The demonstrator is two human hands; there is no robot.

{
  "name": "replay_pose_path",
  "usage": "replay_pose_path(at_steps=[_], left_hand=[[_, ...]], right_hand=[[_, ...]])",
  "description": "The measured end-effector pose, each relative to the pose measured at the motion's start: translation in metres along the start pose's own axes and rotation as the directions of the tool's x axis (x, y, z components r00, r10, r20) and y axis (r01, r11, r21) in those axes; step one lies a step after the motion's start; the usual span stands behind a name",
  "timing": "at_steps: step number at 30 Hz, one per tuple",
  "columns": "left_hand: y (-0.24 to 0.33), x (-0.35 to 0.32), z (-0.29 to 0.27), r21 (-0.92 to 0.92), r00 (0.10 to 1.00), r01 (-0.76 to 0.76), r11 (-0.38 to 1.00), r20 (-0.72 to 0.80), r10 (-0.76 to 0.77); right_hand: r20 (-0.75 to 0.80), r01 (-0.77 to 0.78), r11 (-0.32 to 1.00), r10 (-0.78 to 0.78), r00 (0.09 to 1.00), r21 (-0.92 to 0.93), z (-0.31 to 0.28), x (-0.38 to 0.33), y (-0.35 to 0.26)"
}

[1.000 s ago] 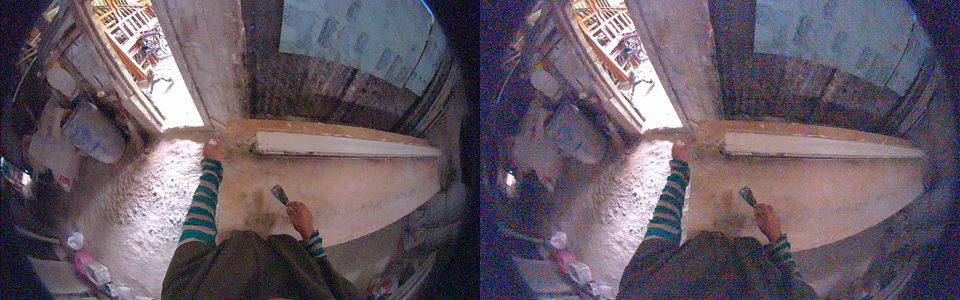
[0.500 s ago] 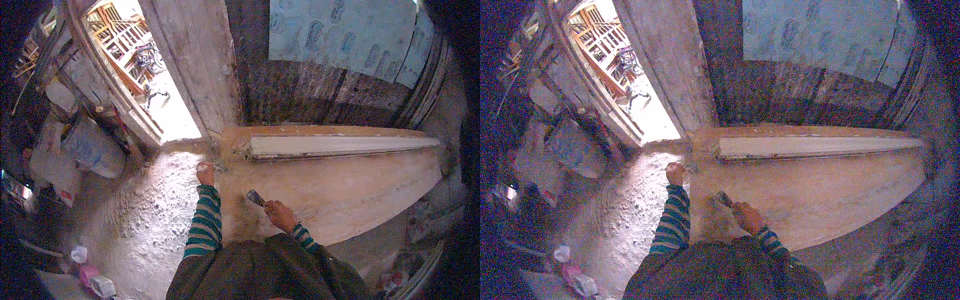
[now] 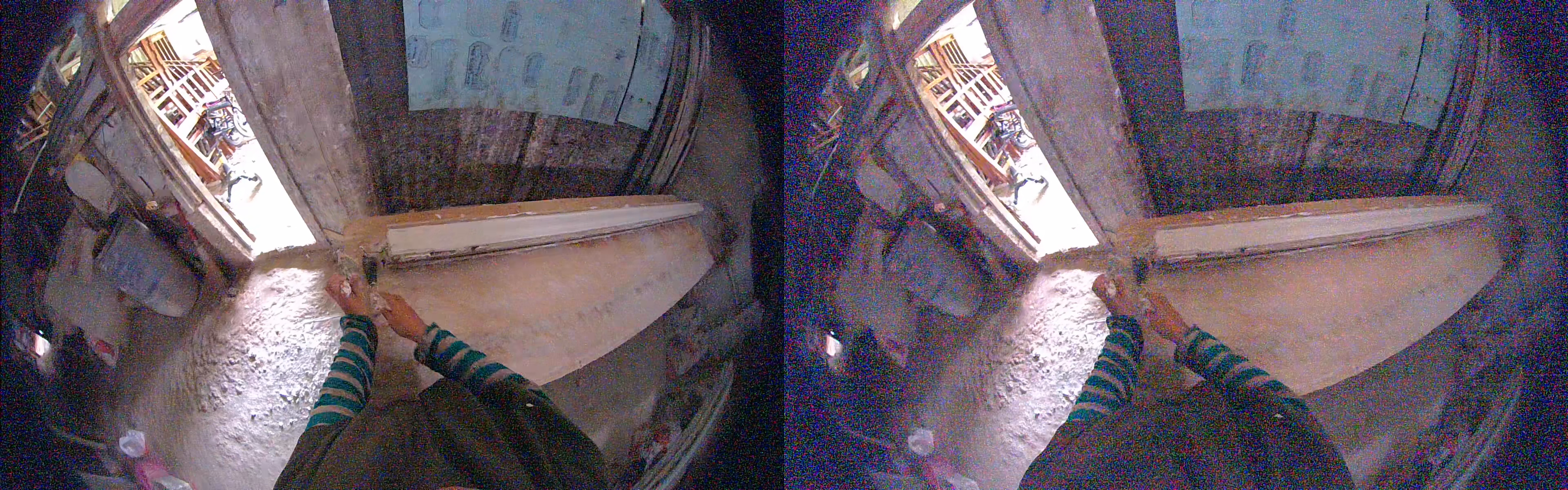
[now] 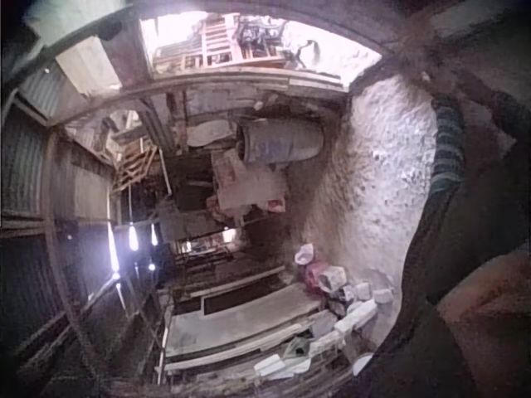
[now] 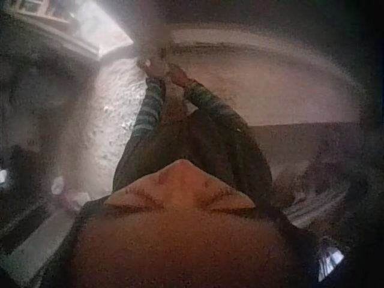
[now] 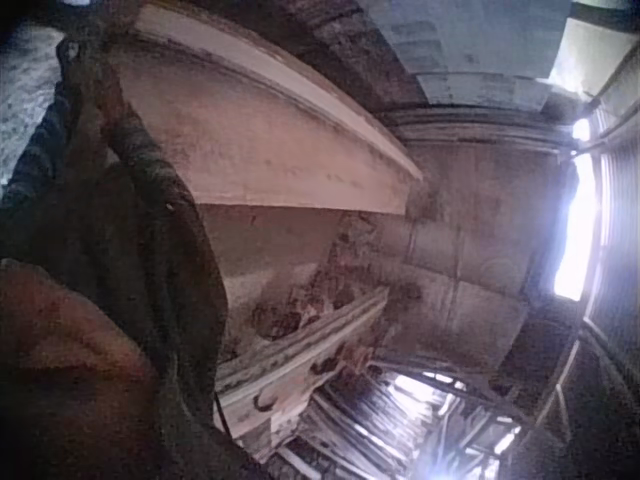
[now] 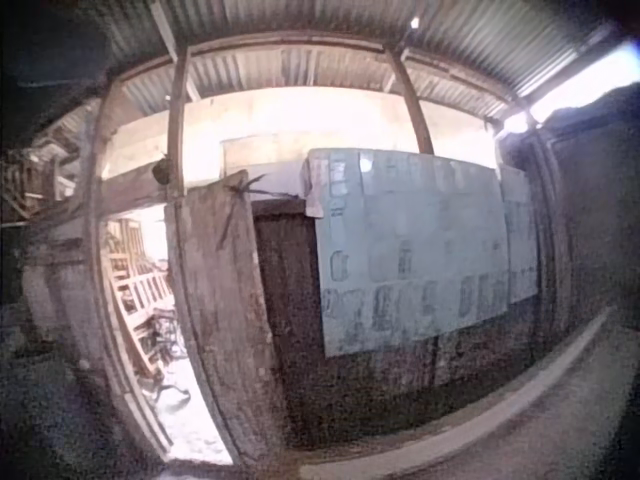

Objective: The person scrapes a white substance from a large wooden board using a scraper and a cloth. They then lift and reposition the board and continue scraping the surface.

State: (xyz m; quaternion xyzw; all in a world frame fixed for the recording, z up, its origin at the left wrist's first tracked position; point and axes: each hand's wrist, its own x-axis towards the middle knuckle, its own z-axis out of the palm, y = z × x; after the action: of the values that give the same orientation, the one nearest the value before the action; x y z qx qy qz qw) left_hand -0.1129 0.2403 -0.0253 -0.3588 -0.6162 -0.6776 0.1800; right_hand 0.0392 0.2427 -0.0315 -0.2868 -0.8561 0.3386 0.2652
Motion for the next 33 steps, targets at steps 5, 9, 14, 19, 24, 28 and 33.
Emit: replay_pose_path(at_steps=[5,9,14,19,24,28,33], left_hand=[[-0.064,0.014,0.008,-0.159,0.945,0.307,0.938,-0.068,-0.321],[-0.048,0.006,0.025,-0.100,0.776,0.579,0.809,0.373,-0.509],[-0.069,0.003,0.002,0.097,0.746,-0.225,0.969,0.657,0.108],[-0.150,0.017,-0.024,0.367,0.374,-0.351,0.862,0.898,-0.230],[-0.146,0.024,0.012,0.285,0.501,-0.119,0.951,0.844,-0.191],[-0.143,0.002,0.080,0.416,0.587,-0.194,0.889,0.775,-0.235],[-0.176,-0.004,0.132,0.526,0.582,-0.155,0.836,0.733,-0.353]], right_hand=[[0.355,-0.158,0.987,0.135,0.925,0.037,-0.058,-0.073,-0.046],[0.305,-0.389,0.919,0.353,0.885,0.067,-0.078,-0.204,0.026],[0.198,-0.686,0.708,0.658,0.727,0.168,-0.125,-0.298,0.005],[0.111,-0.659,0.732,0.650,0.752,0.173,-0.134,-0.301,-0.004],[0.101,-0.661,0.704,0.661,0.744,0.260,-0.138,-0.243,-0.033],[0.079,-0.516,0.828,0.513,0.855,0.220,-0.137,-0.204,-0.042],[0.095,-0.510,0.860,0.509,0.855,-0.017,-0.129,-0.186,-0.027]])
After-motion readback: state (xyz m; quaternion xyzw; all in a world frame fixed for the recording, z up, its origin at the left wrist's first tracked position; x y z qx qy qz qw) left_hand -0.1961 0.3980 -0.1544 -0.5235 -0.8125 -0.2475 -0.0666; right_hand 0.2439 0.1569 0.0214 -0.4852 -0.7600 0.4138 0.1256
